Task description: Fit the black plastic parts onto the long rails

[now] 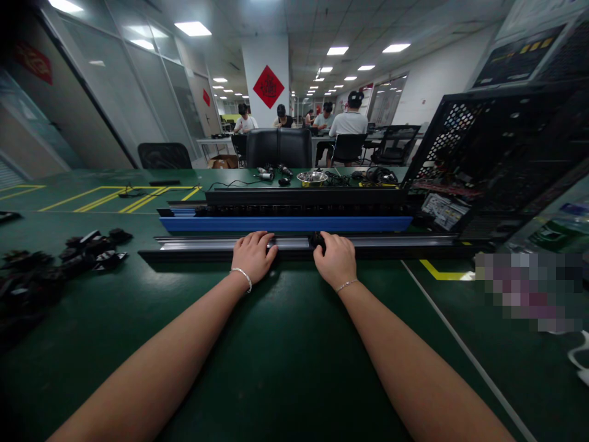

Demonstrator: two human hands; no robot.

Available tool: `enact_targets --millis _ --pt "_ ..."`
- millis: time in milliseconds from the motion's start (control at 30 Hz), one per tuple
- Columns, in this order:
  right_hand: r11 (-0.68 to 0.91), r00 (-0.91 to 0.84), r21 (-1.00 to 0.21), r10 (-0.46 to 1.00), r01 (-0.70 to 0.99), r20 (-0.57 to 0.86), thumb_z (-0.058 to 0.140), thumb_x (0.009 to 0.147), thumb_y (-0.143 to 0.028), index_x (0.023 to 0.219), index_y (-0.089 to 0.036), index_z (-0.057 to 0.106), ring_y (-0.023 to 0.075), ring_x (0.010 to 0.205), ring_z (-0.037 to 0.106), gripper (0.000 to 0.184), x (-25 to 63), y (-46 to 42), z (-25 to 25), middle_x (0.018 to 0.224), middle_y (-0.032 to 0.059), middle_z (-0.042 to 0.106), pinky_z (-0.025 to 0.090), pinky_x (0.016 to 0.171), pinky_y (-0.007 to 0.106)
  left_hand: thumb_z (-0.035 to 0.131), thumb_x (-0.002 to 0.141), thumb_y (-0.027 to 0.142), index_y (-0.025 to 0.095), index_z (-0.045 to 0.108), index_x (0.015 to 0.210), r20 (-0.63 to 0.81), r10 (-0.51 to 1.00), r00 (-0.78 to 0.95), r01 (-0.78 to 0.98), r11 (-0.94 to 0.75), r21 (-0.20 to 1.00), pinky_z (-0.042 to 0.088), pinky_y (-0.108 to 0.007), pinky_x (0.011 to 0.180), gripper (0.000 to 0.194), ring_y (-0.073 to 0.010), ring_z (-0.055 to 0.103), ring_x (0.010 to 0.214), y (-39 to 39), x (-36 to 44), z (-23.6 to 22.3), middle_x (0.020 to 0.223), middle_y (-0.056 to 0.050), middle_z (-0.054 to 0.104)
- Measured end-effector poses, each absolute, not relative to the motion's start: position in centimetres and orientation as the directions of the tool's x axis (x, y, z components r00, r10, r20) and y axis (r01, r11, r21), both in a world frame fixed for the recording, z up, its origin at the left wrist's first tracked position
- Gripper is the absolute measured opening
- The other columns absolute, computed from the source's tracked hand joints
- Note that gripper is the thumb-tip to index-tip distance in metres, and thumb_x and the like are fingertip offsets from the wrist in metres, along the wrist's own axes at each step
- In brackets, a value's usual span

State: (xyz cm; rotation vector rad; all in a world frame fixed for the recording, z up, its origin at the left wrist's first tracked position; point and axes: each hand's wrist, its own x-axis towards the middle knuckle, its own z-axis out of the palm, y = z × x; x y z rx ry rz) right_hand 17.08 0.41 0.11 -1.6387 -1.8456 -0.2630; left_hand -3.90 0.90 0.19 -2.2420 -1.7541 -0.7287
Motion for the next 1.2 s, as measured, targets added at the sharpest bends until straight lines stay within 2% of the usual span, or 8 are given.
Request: enact_targets --millis 367,567,1200 --pt "0.267 -0.061 -0.277 0.812 0.923 0.581 0.045 0.077 -0.024 0.114 -0.011 0.057 0.0250 0.096 0.057 0.041 16.4 0.1 0.4 0.103 0.0125 0.066 0.039 0.093 0.041 0.036 0.089 0.044 0.027 0.055 0.121 0.495 0.851 0.175 0.952 -0.274 0.134 0.030 -0.040 0.101 0.040 -0.0224 0.043 0.121 0.8 -3.8 0.3 0.128 -0.005 0.055" --pt "0.326 -0.120 -0.252 0.795 0.911 0.595 0.045 0.076 -0.022 0.114 -0.013 0.058 0.0254 0.100 0.056 0.041 16.3 0.1 0.1 0.105 0.0121 0.066 0.039 0.093 0.042 0.037 0.089 0.044 0.028 0.055 0.121 0.487 0.858 0.165 0.954 -0.264 0.142 0.031 -0.040 0.101 0.040 -0.0223 0.043 0.121 0.8 -3.8 0.4 0.128 -0.004 0.054" --pt "0.437 -0.280 -0.193 0.798 0.878 0.533 0.047 0.075 -0.023 0.124 -0.008 0.050 0.0250 0.109 0.052 0.052 15.3 -0.4 0.1 0.114 0.0143 0.061 0.038 0.098 0.040 0.037 0.089 0.043 0.027 0.055 0.120 0.502 0.847 0.174 0.948 -0.282 0.148 0.030 -0.041 0.101 0.039 -0.0228 0.045 0.119 0.8 -3.8 0.4 0.127 -0.005 0.055"
